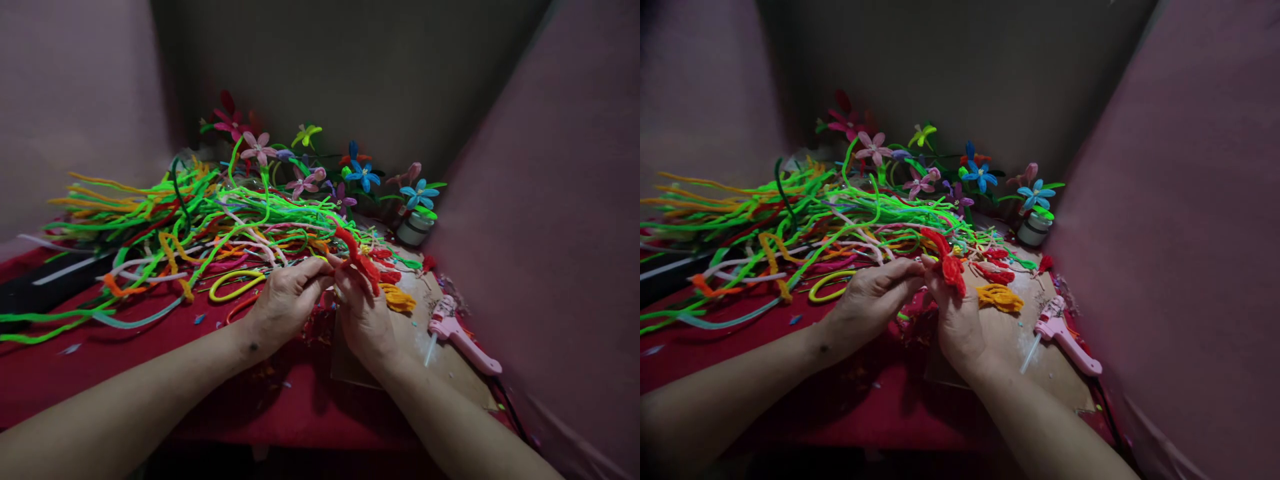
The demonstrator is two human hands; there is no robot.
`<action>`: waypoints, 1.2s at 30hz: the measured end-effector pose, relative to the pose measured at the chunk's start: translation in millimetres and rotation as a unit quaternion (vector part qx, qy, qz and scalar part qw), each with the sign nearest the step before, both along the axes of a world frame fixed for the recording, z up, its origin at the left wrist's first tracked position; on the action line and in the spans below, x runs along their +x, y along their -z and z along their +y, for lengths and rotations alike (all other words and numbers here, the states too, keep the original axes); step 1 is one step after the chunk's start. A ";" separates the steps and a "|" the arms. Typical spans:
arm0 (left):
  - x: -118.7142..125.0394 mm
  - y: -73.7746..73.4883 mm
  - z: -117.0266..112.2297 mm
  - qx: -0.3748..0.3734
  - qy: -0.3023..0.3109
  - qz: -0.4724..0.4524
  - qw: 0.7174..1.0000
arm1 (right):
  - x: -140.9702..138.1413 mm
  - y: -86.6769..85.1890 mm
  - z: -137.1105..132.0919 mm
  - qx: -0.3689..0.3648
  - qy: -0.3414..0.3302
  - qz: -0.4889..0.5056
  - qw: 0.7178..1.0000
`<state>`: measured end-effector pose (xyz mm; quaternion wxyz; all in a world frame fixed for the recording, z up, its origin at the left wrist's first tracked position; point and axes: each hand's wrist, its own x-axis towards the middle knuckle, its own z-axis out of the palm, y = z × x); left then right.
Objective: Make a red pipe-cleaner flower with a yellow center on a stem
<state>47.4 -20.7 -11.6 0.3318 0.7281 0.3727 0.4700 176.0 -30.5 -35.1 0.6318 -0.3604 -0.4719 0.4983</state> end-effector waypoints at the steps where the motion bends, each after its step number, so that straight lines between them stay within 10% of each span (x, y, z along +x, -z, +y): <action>1: 0.2 -3.7 -0.3 -0.055 0.019 -0.040 0.998 | -0.6 -2.0 -0.5 0.007 0.001 -0.012 1.000; 11: -6.9 -11.9 9.2 -0.370 0.139 -0.199 0.897 | -1.5 -5.6 0.7 -0.016 -0.079 0.066 0.995; 22: -7.2 -3.6 13.4 -0.412 0.253 -0.231 0.844 | -3.7 -4.8 4.9 -0.034 -0.076 0.154 0.985; 28: -2.5 1.6 8.2 -0.104 0.085 -0.010 0.991 | -2.8 0.4 5.8 -0.005 -0.018 0.163 0.986; 32: -5.2 21.0 10.4 0.196 -0.033 0.160 0.967 | -0.8 4.4 4.3 0.025 0.001 0.080 0.997; 36: -8.1 16.0 11.8 0.124 -0.009 0.123 0.985 | -0.1 4.2 2.9 0.024 -0.022 0.008 0.999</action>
